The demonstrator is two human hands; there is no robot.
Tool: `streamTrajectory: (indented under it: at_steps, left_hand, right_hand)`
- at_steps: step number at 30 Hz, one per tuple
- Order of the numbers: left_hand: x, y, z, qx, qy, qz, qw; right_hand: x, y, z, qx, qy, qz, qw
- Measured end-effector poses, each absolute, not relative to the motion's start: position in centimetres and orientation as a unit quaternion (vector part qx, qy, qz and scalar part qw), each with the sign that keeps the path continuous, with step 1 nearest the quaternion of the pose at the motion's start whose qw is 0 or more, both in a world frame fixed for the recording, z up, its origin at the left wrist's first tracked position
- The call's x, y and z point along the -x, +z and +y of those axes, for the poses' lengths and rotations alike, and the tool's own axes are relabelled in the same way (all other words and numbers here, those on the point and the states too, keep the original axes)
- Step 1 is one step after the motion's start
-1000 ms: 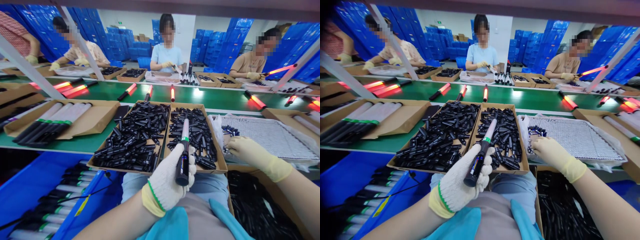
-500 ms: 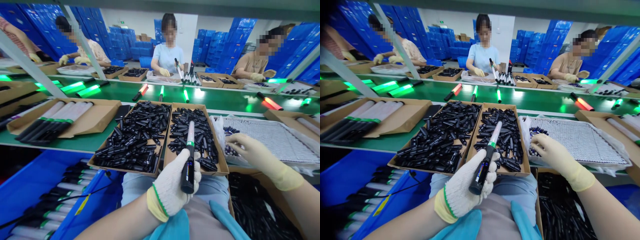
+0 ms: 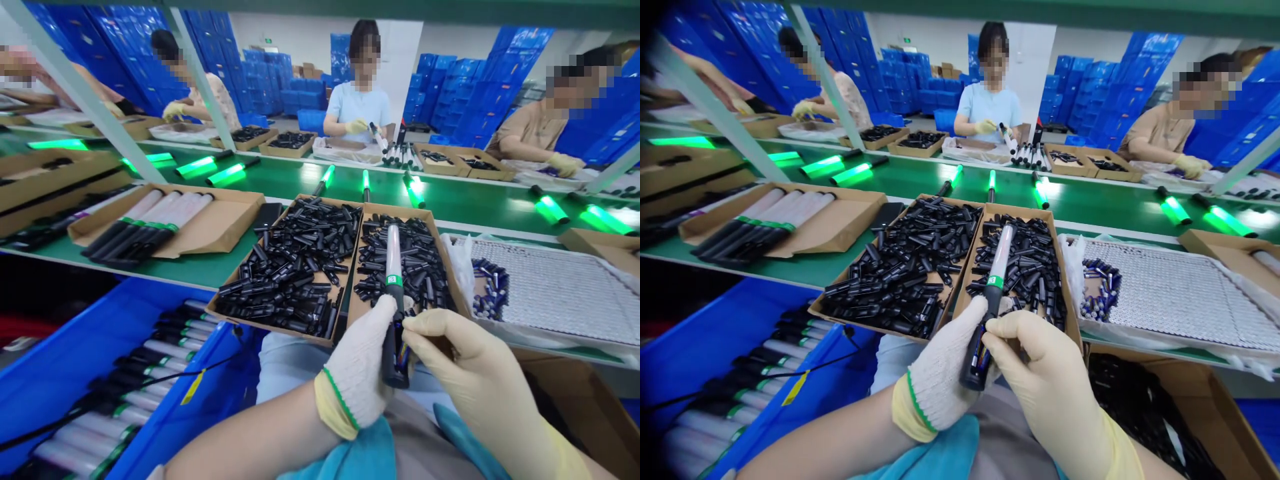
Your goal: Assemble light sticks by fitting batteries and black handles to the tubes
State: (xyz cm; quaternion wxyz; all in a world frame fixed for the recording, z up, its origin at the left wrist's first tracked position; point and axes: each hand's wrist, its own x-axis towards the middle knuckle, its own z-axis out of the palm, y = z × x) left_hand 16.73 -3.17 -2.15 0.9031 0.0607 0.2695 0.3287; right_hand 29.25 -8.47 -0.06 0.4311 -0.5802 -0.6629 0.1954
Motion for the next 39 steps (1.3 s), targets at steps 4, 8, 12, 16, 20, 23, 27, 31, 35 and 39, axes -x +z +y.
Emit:
streamTrajectory:
  at_steps: [4,8,12,16,20,23,27,31,35,39]
  left_hand:
    - [-15.8,-2.0,-2.9,-0.037,0.333,0.253,0.908]
    - [-14.9,-2.4,-3.0,-0.028,0.345,0.258,0.902]
    - [-13.7,-2.6,-2.6,-0.021,0.368,0.268,0.89]
    - [-11.1,-1.5,-1.3,-0.031,0.392,0.262,0.881]
    - [-8.8,-0.3,-0.1,-0.043,0.483,0.247,0.839]
    - [-8.5,-0.4,-0.2,-0.042,0.482,0.241,0.841]
    - [-9.0,-1.5,-0.9,-0.047,0.464,0.251,0.848]
    - [-8.9,-2.3,-1.2,-0.057,0.464,0.255,0.846]
    - [-9.2,-2.3,-1.0,-0.052,0.437,0.261,0.859]
    - [-10.6,-2.4,-0.7,-0.061,0.398,0.268,0.875]
  right_hand:
    - [-28.8,-0.3,-8.5,0.536,0.055,-0.756,0.37]
    - [-27.9,-1.0,-8.8,0.499,-0.02,-0.81,0.308]
    - [-27.4,-1.1,-8.6,0.476,-0.009,-0.839,0.263]
    - [-29.4,-0.5,-5.7,0.509,0.001,-0.81,0.292]
    - [-31.6,-1.6,0.0,0.603,-0.013,-0.778,0.176]
    - [-30.7,-3.3,4.2,0.584,-0.018,-0.808,0.078]
    - [-28.3,-4.7,7.7,0.563,-0.026,-0.824,0.054]
    - [-28.6,-4.4,7.6,0.564,-0.001,-0.82,0.103]
    - [-29.4,-3.6,3.2,0.578,0.041,-0.781,0.232]
    - [-28.1,-3.2,-2.7,0.487,0.218,-0.724,0.438]
